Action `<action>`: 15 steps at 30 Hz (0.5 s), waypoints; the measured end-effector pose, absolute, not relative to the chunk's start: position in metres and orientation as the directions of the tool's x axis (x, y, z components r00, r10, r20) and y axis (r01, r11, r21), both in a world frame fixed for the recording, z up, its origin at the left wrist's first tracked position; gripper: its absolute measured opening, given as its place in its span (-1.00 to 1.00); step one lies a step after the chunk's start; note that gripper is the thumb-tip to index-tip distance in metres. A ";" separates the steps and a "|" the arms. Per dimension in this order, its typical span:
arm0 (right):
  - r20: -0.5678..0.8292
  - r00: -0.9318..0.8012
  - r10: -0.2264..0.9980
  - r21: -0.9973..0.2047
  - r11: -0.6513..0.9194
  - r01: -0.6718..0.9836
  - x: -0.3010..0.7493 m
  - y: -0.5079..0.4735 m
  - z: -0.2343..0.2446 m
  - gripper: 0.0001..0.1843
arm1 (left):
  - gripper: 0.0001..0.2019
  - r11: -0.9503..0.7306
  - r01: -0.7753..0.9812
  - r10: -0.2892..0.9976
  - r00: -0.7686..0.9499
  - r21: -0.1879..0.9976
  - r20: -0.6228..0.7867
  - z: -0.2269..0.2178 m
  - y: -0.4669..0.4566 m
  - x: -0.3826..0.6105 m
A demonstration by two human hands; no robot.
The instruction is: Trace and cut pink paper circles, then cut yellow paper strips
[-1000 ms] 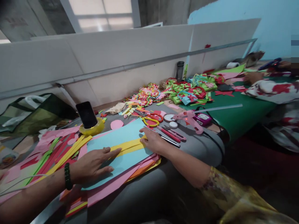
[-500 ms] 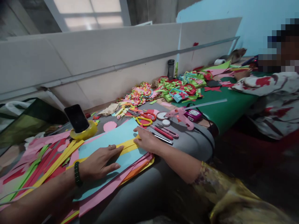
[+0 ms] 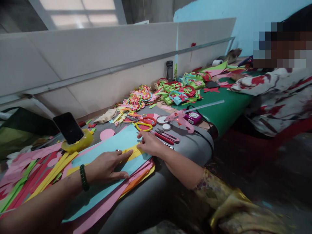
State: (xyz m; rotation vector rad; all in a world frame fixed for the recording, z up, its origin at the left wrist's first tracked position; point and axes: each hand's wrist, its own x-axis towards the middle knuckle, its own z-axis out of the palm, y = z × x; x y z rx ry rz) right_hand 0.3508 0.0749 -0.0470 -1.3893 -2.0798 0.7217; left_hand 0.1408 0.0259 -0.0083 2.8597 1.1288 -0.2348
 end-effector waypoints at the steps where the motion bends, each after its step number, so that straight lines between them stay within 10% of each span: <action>1: 0.126 -0.330 0.936 -0.690 0.321 0.648 0.351 0.076 -0.047 -0.72 | -0.18 -0.729 0.684 0.679 0.719 -0.026 -0.144 -0.007 0.025 0.143; 6: 0.114 -0.352 0.929 -0.689 0.330 0.646 0.351 0.075 -0.046 -0.72 | -0.14 -0.671 0.722 0.733 0.680 -0.169 -0.004 -0.002 0.016 0.159; 15: 0.125 -0.349 0.929 -0.690 0.334 0.642 0.349 0.074 -0.048 -0.74 | 0.08 -0.701 0.713 0.713 0.701 -0.024 0.014 -0.027 0.013 0.177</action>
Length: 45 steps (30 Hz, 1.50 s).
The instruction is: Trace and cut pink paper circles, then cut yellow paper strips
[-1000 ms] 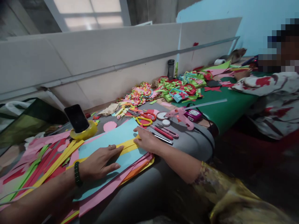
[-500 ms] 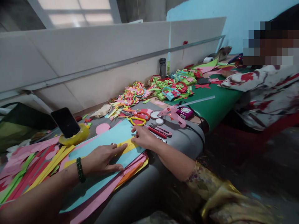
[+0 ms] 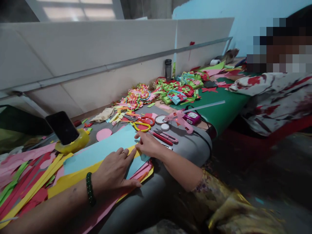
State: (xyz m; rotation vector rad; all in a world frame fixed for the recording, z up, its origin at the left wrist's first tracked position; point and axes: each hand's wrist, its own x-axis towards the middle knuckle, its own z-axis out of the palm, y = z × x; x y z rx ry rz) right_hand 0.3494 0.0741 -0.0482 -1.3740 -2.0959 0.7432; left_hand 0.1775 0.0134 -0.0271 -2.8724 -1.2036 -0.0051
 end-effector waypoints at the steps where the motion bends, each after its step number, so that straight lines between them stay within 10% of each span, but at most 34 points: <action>1: 0.126 -0.351 0.928 -0.690 0.336 0.641 0.349 0.074 -0.049 -0.74 | 0.09 -0.686 0.726 0.725 0.688 -0.057 0.033 -0.028 0.011 0.178; 29: 0.165 -0.386 0.908 -0.657 0.393 0.643 0.349 0.083 -0.052 -0.72 | -0.08 -0.030 0.990 0.999 0.036 -0.134 0.040 -0.037 -0.097 0.058; 45: 0.162 -0.372 0.914 -0.634 0.386 0.671 0.348 0.086 -0.047 -0.66 | -0.31 -0.019 0.999 0.990 0.013 0.036 0.144 -0.058 -0.112 0.027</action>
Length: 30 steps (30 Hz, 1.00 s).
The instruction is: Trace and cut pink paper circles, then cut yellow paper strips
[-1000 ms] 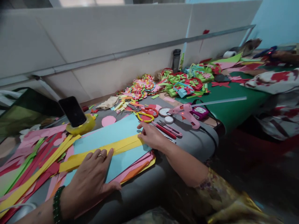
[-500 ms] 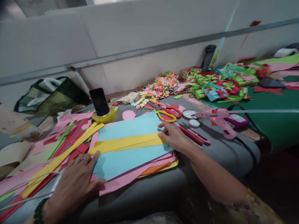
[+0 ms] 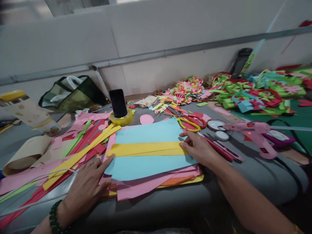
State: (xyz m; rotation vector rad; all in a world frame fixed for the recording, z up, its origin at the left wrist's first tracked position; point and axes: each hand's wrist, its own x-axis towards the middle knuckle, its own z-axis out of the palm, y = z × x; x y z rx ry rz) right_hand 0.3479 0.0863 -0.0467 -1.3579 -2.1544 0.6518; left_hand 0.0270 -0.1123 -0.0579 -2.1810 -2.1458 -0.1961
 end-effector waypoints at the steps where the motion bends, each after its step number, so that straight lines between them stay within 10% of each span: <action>1: 0.166 -0.371 0.914 -0.631 0.387 0.672 0.348 0.086 -0.046 -0.65 | -0.32 -0.013 0.999 0.989 0.008 0.032 0.148 -0.058 -0.112 0.027; 17: 0.148 -0.404 0.902 -0.599 0.407 0.690 0.349 0.084 -0.051 -0.70 | -0.44 0.055 0.994 0.976 -0.033 -0.099 0.216 -0.061 -0.114 0.026; 24: 0.376 -0.584 0.719 -0.031 0.639 0.768 0.337 0.064 -0.041 -0.54 | -0.43 0.054 0.981 0.968 -0.005 -0.187 0.253 -0.045 -0.114 0.030; 30: 0.133 -0.856 0.499 0.158 0.842 0.515 0.309 0.045 -0.023 -0.46 | -0.16 -0.056 0.994 0.956 0.080 -0.091 0.282 -0.031 -0.095 0.058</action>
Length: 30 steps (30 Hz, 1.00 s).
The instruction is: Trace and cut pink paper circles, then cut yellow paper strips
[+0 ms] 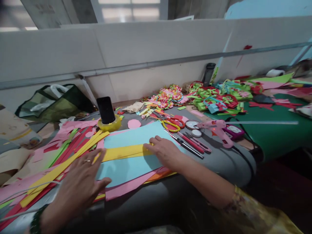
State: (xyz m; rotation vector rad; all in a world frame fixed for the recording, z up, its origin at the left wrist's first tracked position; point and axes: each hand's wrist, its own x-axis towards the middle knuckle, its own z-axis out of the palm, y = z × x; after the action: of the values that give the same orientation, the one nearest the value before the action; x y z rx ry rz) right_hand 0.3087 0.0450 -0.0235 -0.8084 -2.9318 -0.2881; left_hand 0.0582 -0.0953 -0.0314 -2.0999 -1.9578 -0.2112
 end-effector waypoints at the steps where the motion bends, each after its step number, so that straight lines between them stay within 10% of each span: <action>1: 0.116 -0.871 0.477 0.169 0.855 0.490 0.303 0.042 -0.022 -0.48 | -0.15 -0.123 0.991 0.963 0.133 -0.055 0.235 -0.034 -0.091 0.065; 9: 0.069 -0.862 0.502 0.041 0.862 0.505 0.316 0.036 -0.028 -0.50 | -0.22 -0.092 0.988 0.996 0.093 0.128 -0.003 -0.060 -0.093 0.074; 16: 0.183 -0.711 0.679 -0.103 0.733 0.672 0.352 0.039 -0.043 -0.50 | -0.32 0.009 0.997 0.998 -0.013 0.076 0.057 -0.066 -0.102 0.070; 30: 0.314 -0.238 0.919 0.000 0.250 0.968 0.403 0.035 -0.041 -0.77 | -0.45 -0.181 0.978 0.981 0.186 -0.099 0.045 -0.033 -0.087 0.053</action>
State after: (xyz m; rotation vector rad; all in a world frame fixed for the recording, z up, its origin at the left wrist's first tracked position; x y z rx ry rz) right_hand 0.4026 0.0351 -0.0412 -1.7609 -2.2738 -0.2832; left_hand 0.0532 -0.0871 -0.0335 -2.3366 -1.9390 0.0442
